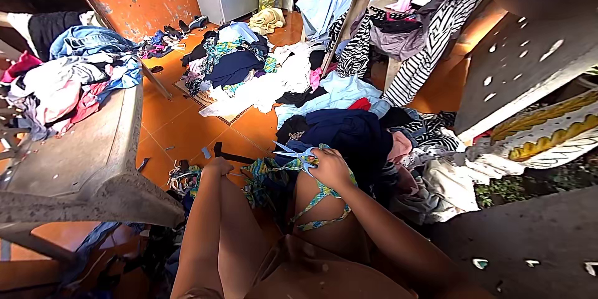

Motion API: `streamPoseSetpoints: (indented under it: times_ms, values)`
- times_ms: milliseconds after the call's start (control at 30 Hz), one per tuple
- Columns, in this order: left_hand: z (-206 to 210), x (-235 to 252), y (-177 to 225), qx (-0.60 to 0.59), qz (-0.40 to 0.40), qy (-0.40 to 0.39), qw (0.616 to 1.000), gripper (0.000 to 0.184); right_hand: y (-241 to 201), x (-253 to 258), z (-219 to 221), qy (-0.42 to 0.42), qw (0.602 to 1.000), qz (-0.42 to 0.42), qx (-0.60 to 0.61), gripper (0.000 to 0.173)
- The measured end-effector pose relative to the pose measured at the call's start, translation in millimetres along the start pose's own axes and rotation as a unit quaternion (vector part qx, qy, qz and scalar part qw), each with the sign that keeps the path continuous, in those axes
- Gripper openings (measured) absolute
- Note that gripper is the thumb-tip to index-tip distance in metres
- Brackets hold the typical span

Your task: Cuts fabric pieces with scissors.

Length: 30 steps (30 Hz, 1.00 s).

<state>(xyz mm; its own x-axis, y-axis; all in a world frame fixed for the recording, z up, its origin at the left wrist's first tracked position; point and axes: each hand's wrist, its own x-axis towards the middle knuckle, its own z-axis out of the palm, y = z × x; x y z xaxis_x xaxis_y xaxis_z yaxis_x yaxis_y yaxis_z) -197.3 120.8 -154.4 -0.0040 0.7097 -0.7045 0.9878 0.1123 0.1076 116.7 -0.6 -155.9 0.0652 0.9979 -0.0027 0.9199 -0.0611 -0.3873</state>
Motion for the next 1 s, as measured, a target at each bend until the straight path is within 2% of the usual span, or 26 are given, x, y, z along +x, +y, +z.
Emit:
streamPoseSetpoints:
  times_ms: [1000]
  values:
    - [-1.2, -4.6, 1.3, -0.005, -0.007, 0.005, 1.000, 0.049, 1.9, 0.0, 1.4, 0.008, 1.000, -0.002, 0.004, 0.039]
